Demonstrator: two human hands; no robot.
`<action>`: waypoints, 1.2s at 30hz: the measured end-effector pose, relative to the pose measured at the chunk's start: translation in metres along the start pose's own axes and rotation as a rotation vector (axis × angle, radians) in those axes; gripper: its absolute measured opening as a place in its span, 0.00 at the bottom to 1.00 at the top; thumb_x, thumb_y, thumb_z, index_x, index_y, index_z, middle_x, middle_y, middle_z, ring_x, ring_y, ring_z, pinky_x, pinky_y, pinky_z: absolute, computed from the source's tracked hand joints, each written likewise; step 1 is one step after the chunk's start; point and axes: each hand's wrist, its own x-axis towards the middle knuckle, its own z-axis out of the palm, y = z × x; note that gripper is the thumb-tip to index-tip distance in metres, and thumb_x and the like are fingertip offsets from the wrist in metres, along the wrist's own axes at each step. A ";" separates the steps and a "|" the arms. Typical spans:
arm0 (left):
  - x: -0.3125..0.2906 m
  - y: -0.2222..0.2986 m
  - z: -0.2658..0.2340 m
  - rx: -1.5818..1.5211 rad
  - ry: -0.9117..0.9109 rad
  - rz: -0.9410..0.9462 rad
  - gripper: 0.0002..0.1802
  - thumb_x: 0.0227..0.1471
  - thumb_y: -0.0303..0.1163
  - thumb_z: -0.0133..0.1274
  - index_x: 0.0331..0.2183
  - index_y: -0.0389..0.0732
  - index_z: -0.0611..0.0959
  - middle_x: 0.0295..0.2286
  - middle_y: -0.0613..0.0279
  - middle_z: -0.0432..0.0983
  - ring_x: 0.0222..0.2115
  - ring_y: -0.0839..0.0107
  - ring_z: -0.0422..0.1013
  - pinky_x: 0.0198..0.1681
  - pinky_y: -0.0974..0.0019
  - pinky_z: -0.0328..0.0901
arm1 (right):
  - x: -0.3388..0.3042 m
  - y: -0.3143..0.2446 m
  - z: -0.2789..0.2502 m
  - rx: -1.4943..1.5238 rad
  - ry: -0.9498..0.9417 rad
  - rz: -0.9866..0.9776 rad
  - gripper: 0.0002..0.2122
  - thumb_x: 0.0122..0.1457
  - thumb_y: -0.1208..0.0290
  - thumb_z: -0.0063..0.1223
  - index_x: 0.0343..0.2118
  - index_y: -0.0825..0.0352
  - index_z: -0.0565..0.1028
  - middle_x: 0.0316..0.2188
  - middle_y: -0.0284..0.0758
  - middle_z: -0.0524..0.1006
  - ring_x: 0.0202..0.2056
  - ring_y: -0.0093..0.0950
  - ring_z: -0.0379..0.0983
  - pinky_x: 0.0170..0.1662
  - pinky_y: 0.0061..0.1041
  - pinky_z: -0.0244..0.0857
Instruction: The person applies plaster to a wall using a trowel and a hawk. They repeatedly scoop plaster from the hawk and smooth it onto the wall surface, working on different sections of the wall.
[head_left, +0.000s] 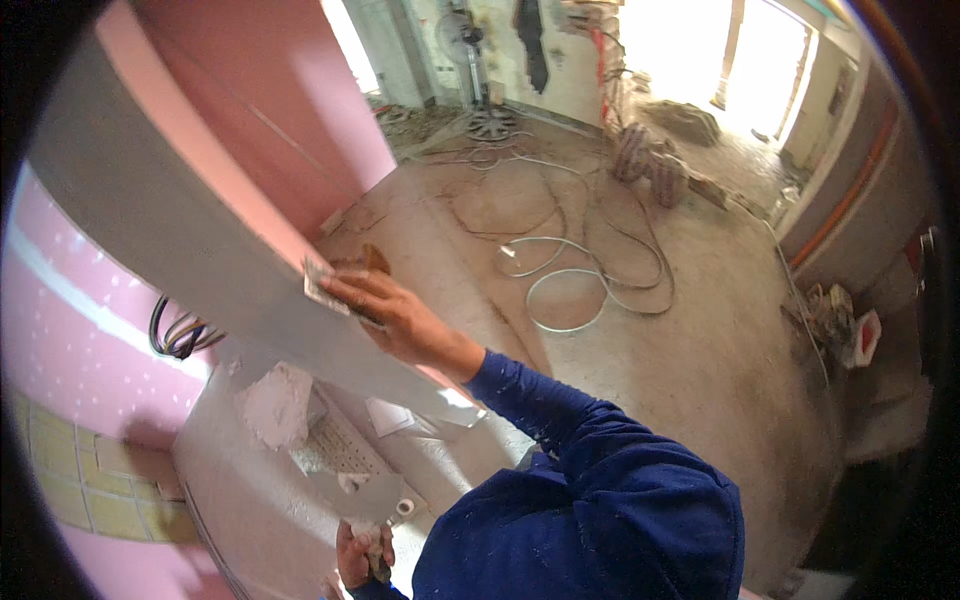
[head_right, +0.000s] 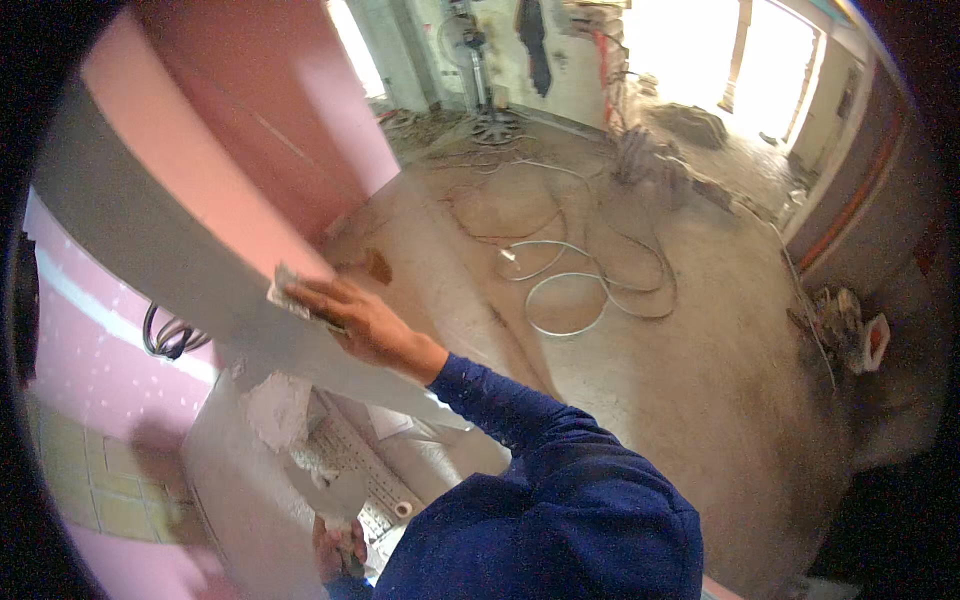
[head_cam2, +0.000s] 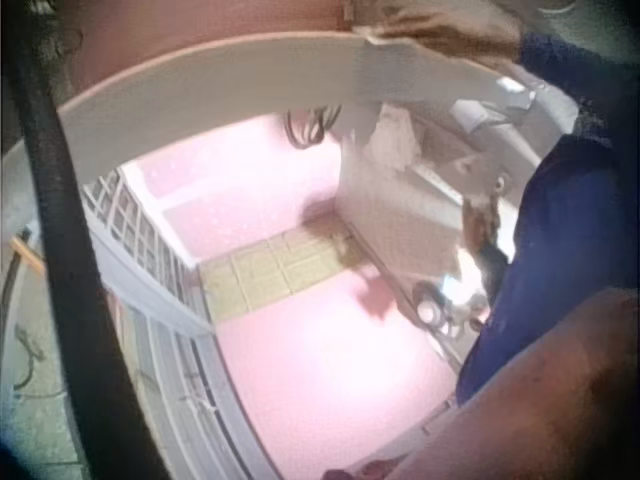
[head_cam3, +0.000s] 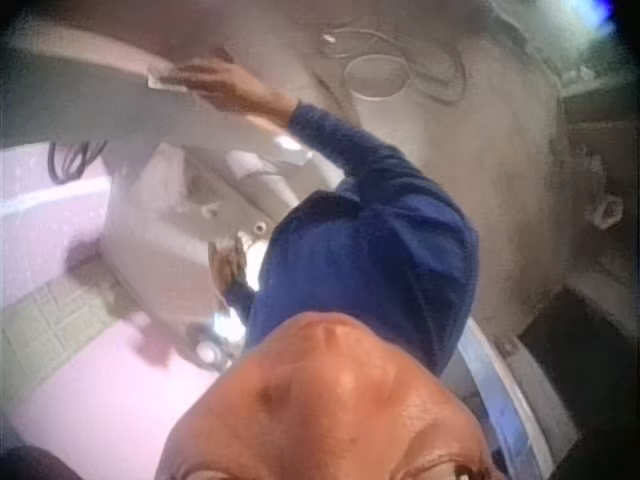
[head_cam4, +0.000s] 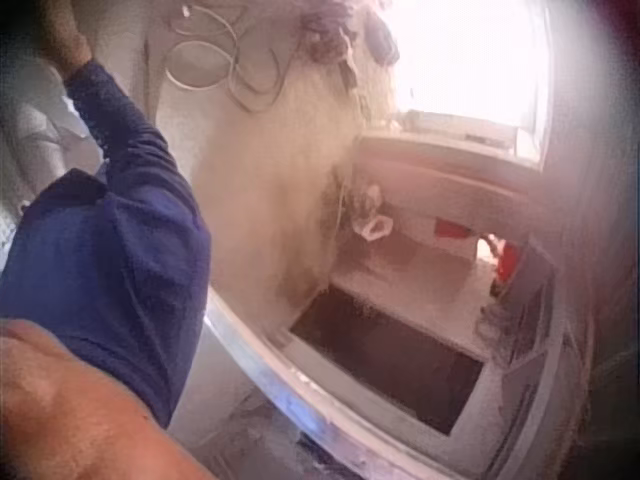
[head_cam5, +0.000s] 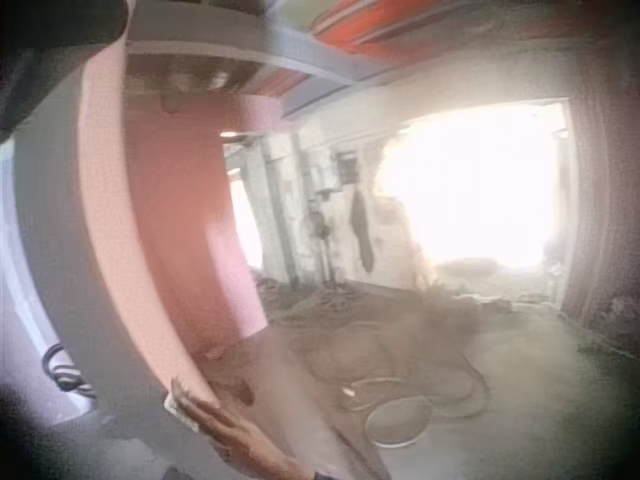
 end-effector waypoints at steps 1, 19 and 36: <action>-0.011 -0.009 -0.015 -0.080 0.266 -0.160 0.38 0.53 0.34 0.56 0.61 0.45 0.59 0.42 0.53 0.67 0.35 0.63 0.63 0.32 0.69 0.65 | -0.014 0.006 0.002 0.004 -0.033 0.037 0.34 0.53 0.83 0.52 0.64 0.54 0.62 0.60 0.43 0.65 0.59 0.44 0.63 0.60 0.40 0.62; 0.015 0.019 0.041 0.002 -0.044 -0.174 0.29 0.49 0.37 0.56 0.50 0.33 0.70 0.30 0.49 0.76 0.15 0.70 0.69 0.17 0.73 0.66 | -0.178 0.061 0.029 0.010 -0.126 0.518 0.24 0.60 0.83 0.42 0.61 0.62 0.66 0.57 0.46 0.70 0.56 0.45 0.67 0.59 0.36 0.62; 0.013 0.000 0.023 -0.066 -0.077 -0.107 0.27 0.52 0.32 0.52 0.53 0.32 0.69 0.32 0.48 0.76 0.17 0.69 0.70 0.18 0.72 0.65 | -0.173 -0.019 -0.011 -0.028 -0.224 0.514 0.25 0.58 0.84 0.45 0.60 0.59 0.67 0.54 0.46 0.71 0.54 0.46 0.68 0.57 0.36 0.64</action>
